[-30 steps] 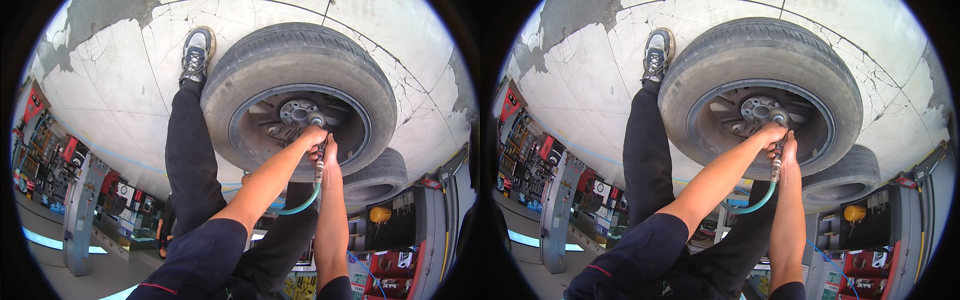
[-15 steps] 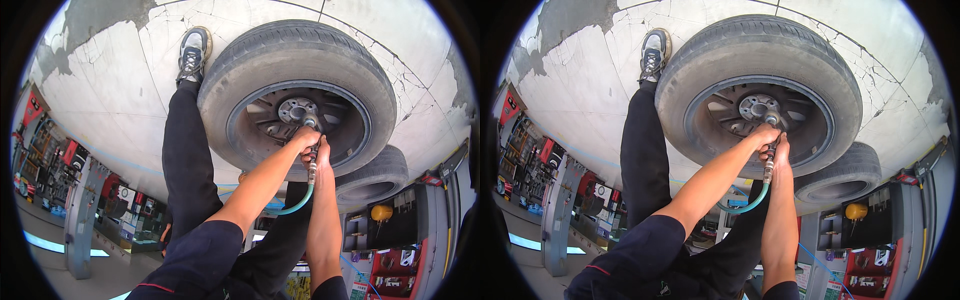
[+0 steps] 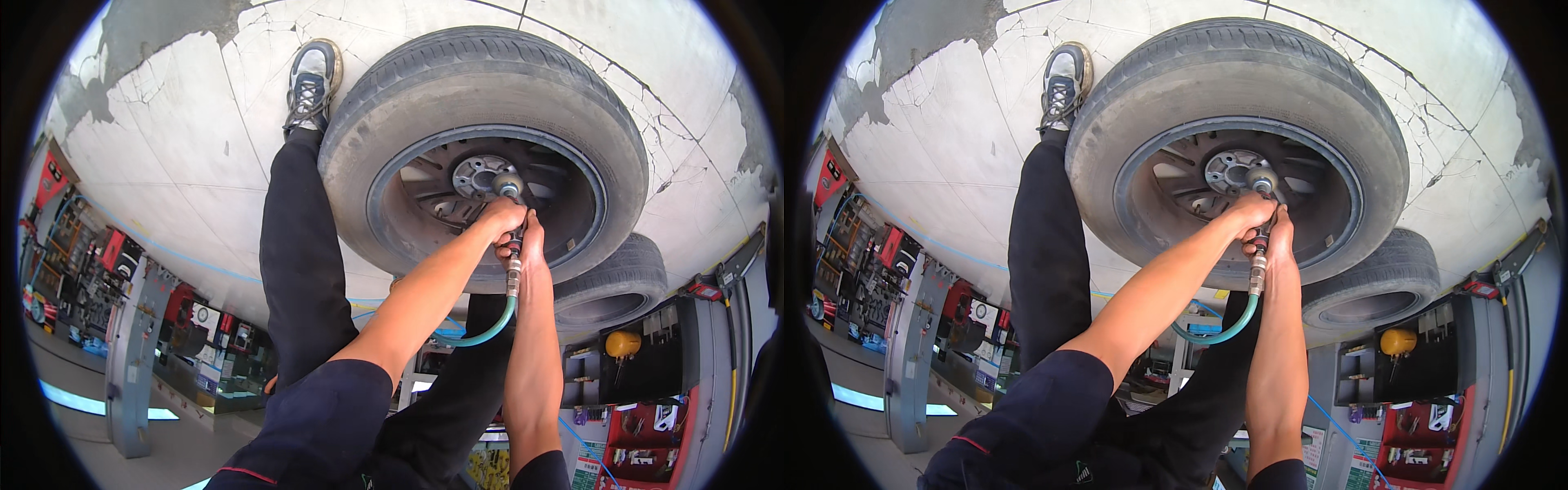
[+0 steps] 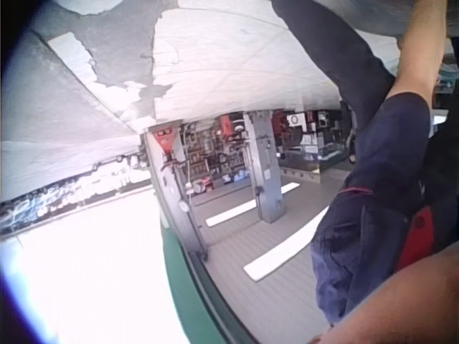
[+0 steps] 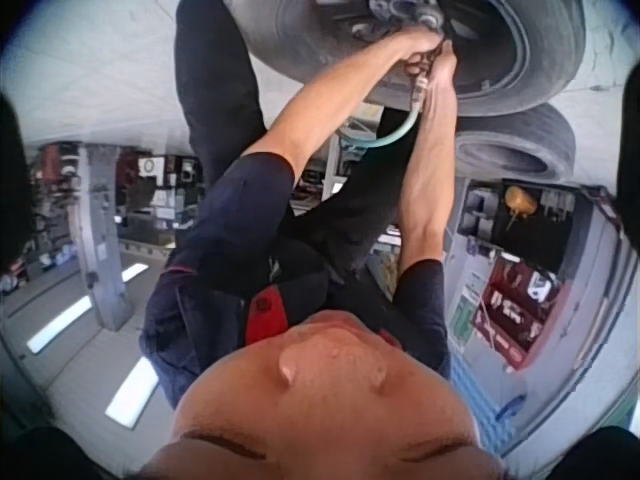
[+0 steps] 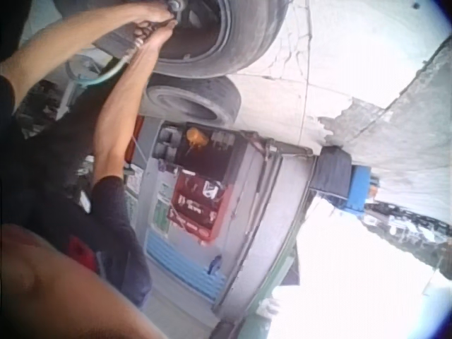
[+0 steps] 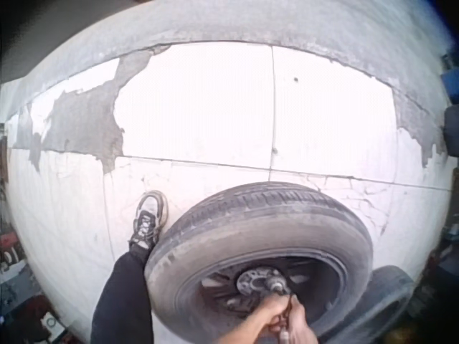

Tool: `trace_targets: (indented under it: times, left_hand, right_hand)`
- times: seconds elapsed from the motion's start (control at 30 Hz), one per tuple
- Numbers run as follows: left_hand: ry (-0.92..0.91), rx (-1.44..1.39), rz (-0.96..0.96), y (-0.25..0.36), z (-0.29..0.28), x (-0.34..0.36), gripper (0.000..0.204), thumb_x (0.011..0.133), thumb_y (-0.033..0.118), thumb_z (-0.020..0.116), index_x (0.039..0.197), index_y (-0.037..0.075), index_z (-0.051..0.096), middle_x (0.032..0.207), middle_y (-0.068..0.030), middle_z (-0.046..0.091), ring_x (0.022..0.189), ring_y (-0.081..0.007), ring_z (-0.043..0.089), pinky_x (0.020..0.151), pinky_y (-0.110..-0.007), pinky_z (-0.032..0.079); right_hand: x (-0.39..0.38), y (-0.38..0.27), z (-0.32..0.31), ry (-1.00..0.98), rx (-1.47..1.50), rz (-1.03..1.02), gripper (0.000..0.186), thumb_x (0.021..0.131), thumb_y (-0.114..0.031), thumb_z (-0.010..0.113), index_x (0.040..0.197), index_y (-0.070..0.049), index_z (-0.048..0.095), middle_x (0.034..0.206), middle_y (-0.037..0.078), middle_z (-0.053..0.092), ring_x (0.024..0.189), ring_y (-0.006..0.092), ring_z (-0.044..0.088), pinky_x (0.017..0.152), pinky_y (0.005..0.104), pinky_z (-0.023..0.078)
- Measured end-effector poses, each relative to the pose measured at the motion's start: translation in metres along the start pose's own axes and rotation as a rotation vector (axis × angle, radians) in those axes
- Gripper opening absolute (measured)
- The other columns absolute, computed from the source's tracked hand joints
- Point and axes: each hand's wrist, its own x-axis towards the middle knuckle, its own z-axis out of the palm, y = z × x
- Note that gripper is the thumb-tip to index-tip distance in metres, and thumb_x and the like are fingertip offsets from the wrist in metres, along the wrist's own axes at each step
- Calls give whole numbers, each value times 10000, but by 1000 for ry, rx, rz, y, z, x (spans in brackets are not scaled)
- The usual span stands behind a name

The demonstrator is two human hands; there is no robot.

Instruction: The person uses a pneumatic impact wrench to tighten lug nuts on a car tire in a garage. They then walk to a tool cart, receive a different impact wrench from a coworker, and proceed to tighten lug nuts on a second tire.

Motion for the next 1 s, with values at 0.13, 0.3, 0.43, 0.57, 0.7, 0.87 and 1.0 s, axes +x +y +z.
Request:
trace_targets:
  times: [0.13, 0.3, 0.43, 0.57, 0.7, 0.87, 1.0]
  left_hand:
    - [148, 28, 124, -21, -5, 6, 353, 875, 287, 549, 842, -55, 631, 792, -129, 641, 617, -201, 595, 501, -359, 462]
    - [91, -74, 38, -12, -18, -10, 364, 885, 301, 536, 868, -51, 629, 762, -101, 613, 550, -173, 553, 388, -330, 400]
    - [122, -15, 45, -12, -24, -15, 395, 888, 314, 542, 908, -70, 634, 812, -132, 644, 629, -204, 612, 496, -365, 464]
    - [109, -17, 5, -17, -20, -4, 420, 844, 321, 598, 1037, -50, 646, 988, -181, 668, 766, -266, 669, 529, -384, 523]
    - [90, 40, 63, -14, -4, 6, 431, 833, 319, 602, 1055, -48, 649, 1019, -220, 665, 877, -326, 679, 664, -408, 540]
    - [68, -41, -8, 1, -16, -7, 372, 826, 311, 610, 977, -24, 670, 952, -179, 675, 774, -262, 683, 584, -372, 536]
    - [191, 54, 44, -15, -22, -9, 364, 830, 290, 598, 1063, 17, 660, 999, -182, 670, 779, -270, 680, 520, -377, 523]
  right_hand:
    - [12, 16, -2, -83, 38, 25, 447, 982, -520, 274, 945, -115, 459, 624, 45, 481, 408, 136, 450, 288, 236, 327]
    - [11, 16, 8, -58, -1, 40, 461, 982, -526, 271, 916, -115, 471, 598, 41, 479, 408, 133, 457, 289, 236, 329]
    - [7, 23, 17, -55, 42, 8, 466, 971, -526, 325, 864, -102, 487, 561, 30, 469, 404, 115, 443, 287, 216, 304]
    - [2, 23, 17, -46, 30, -5, 474, 970, -532, 323, 878, -99, 494, 580, 26, 474, 403, 106, 418, 295, 204, 304]
    - [-7, 12, 11, -20, 7, -39, 490, 969, -542, 309, 880, -96, 494, 588, 24, 472, 415, 105, 431, 297, 204, 312]
    - [1, 3, 16, -18, 2, 27, 472, 970, -528, 318, 883, -96, 484, 589, 31, 470, 400, 118, 440, 295, 216, 308]
    - [6, 25, 16, -61, 11, -18, 453, 974, -513, 322, 900, -98, 490, 618, 30, 482, 422, 103, 446, 296, 205, 307]
